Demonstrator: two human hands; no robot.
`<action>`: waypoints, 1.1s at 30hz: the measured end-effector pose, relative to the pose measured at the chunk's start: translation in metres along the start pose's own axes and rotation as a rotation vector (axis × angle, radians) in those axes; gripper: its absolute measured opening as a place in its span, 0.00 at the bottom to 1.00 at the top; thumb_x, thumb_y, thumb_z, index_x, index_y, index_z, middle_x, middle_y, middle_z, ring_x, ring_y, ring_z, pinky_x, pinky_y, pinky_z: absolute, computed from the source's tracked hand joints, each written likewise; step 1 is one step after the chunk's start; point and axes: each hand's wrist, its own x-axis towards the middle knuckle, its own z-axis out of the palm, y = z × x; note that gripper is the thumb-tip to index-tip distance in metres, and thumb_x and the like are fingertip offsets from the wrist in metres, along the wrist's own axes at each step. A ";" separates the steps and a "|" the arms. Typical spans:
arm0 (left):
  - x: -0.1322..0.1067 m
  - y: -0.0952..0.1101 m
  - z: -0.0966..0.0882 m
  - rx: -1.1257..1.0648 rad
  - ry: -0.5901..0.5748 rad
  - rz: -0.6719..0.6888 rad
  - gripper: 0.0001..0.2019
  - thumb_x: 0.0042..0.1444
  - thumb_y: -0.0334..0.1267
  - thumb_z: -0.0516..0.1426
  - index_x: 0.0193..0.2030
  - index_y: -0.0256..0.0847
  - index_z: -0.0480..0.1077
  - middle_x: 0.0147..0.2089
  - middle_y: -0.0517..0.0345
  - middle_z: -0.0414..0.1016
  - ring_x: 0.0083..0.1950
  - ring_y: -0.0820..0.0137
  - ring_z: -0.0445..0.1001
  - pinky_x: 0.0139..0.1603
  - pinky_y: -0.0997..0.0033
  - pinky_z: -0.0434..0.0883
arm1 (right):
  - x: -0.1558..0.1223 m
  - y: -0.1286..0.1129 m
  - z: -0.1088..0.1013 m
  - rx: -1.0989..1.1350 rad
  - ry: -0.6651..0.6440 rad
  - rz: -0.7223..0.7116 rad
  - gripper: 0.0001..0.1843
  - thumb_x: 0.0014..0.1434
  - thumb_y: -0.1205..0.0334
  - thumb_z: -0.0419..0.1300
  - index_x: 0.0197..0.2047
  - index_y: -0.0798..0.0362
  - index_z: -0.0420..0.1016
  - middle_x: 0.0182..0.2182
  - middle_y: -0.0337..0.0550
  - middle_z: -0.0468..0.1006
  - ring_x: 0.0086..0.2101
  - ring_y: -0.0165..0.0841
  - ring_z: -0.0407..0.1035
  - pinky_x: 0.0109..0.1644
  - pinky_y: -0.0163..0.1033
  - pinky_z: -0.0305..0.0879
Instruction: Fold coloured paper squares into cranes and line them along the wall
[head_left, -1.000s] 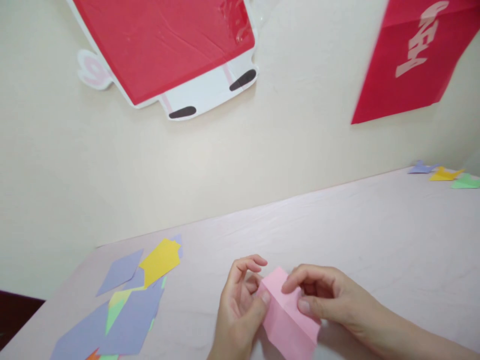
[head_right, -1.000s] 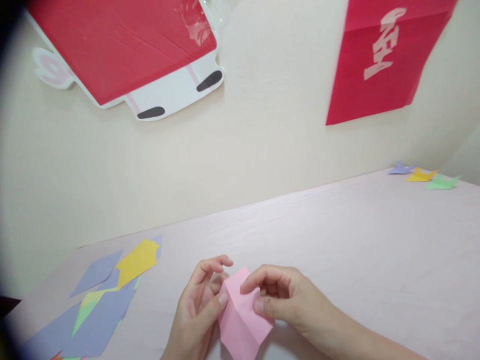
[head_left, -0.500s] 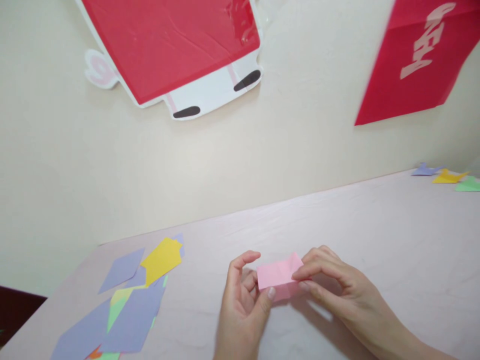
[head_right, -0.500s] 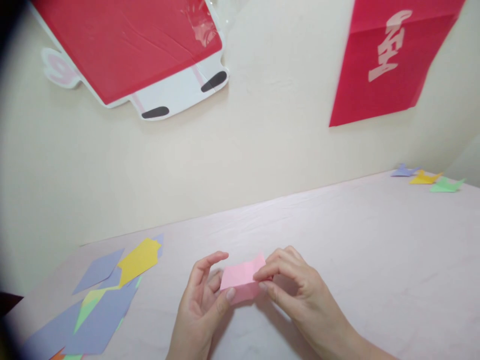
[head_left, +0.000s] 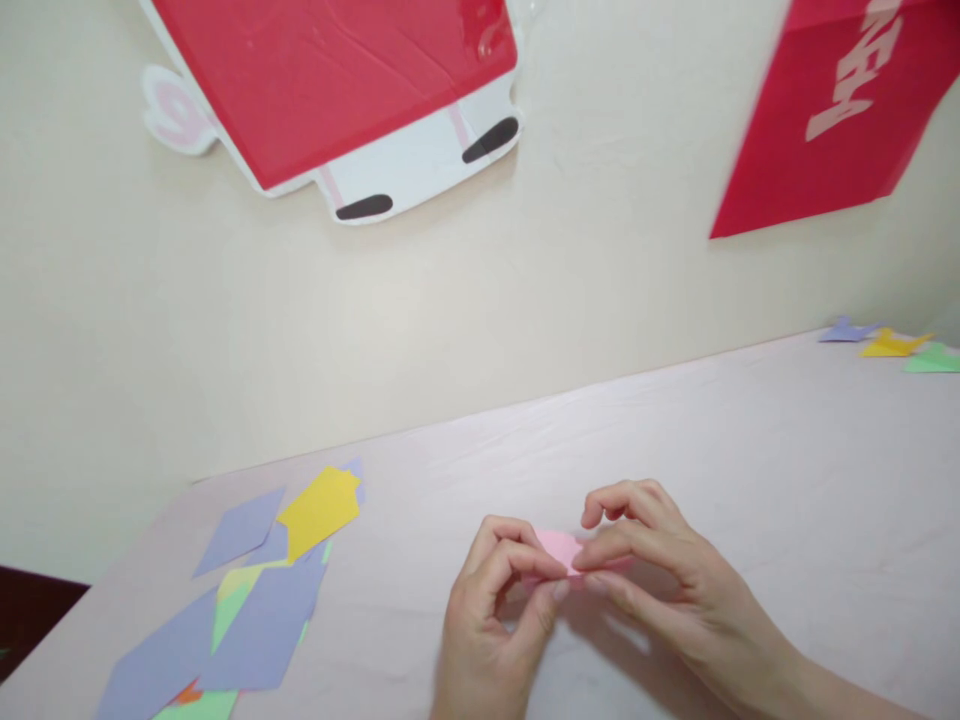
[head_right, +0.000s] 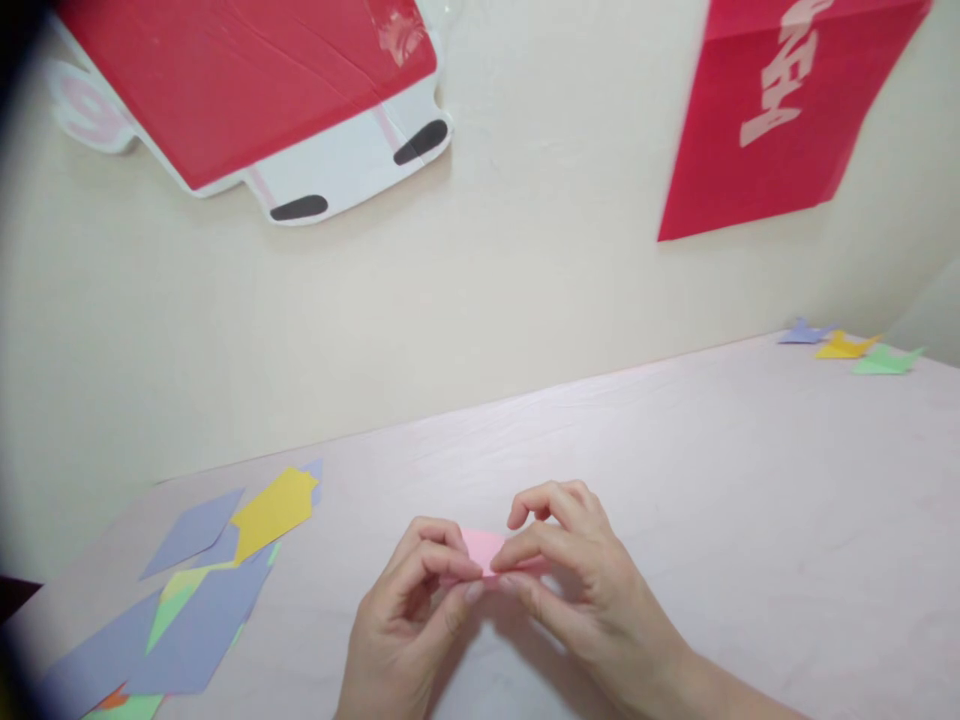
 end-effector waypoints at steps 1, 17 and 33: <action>0.000 0.000 0.001 -0.001 -0.002 0.002 0.02 0.58 0.34 0.62 0.34 0.42 0.75 0.38 0.58 0.67 0.40 0.69 0.70 0.42 0.74 0.68 | 0.000 0.000 0.000 -0.011 0.001 -0.021 0.08 0.61 0.65 0.61 0.35 0.41 0.78 0.39 0.40 0.72 0.44 0.38 0.64 0.47 0.41 0.62; 0.002 0.013 -0.003 -0.436 0.106 -0.383 0.14 0.58 0.42 0.63 0.47 0.42 0.68 0.41 0.58 0.70 0.36 0.74 0.71 0.38 0.76 0.70 | 0.002 0.002 0.002 0.130 -0.087 0.030 0.07 0.62 0.66 0.60 0.34 0.45 0.77 0.46 0.41 0.73 0.50 0.37 0.67 0.54 0.42 0.64; 0.001 0.013 -0.007 0.295 -0.068 0.066 0.05 0.60 0.37 0.61 0.43 0.49 0.74 0.42 0.60 0.71 0.47 0.68 0.69 0.47 0.70 0.66 | 0.002 0.003 0.003 0.243 -0.068 0.011 0.06 0.64 0.65 0.60 0.36 0.47 0.77 0.34 0.38 0.74 0.39 0.32 0.69 0.44 0.35 0.63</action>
